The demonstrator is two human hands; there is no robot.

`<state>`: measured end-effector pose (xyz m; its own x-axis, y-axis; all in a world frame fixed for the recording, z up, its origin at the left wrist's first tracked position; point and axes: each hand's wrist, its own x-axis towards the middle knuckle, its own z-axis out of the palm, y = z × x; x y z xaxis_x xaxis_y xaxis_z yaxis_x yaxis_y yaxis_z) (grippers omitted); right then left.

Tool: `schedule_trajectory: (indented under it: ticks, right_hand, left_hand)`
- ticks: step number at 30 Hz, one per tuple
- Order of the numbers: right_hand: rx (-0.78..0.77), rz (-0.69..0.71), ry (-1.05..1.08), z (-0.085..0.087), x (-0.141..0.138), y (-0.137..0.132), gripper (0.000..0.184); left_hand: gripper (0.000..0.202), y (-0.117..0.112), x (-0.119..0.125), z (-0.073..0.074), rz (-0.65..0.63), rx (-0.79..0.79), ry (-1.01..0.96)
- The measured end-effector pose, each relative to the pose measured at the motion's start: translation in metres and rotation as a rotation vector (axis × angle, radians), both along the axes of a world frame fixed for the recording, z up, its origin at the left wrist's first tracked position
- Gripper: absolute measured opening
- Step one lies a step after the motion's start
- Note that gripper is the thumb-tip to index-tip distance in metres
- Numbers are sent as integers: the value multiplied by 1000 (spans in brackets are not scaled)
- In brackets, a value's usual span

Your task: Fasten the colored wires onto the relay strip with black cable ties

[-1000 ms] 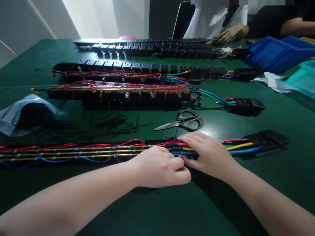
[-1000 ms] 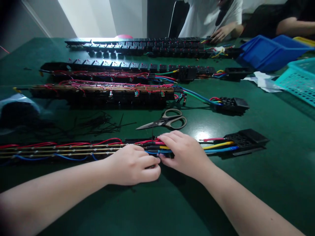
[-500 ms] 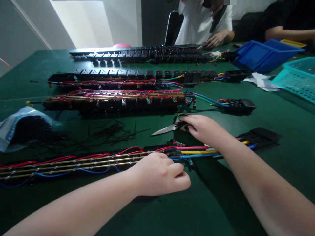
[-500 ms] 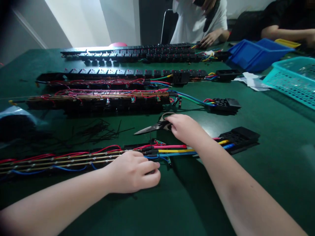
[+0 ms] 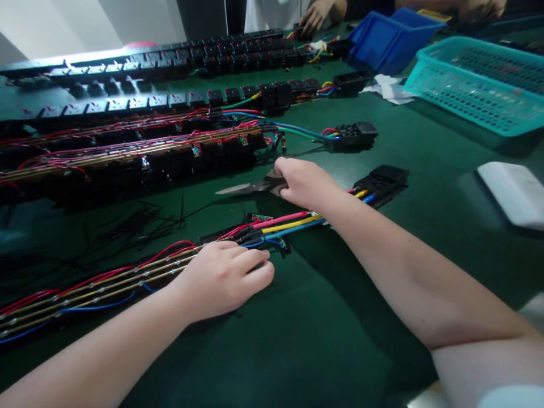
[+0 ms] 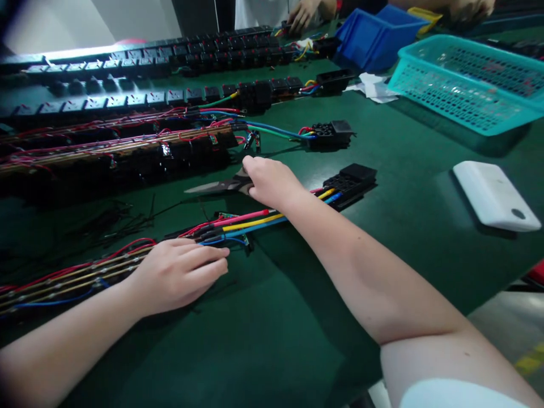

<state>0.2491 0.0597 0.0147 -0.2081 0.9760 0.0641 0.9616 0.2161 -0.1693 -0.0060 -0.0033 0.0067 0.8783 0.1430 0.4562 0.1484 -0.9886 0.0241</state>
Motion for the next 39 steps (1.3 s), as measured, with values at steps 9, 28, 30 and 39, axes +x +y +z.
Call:
schedule_trajectory:
  ticks: [9,28,30,39]
  right_hand:
    - [1,-47,111,0,11,6,52]
    - [-363,-214,211,40,15,2,61]
    - [-445,-183,84,48,24,-1,62]
    - [-639,-131,-186,83,35,-19,69]
  left_hand:
    - [14,17,-10,20,322,-136,-104]
    - [28,34,-14,20,397,-727,-31]
    - [27,35,-14,20,411,-751,-53]
    - [33,35,-15,23,506,-946,-87]
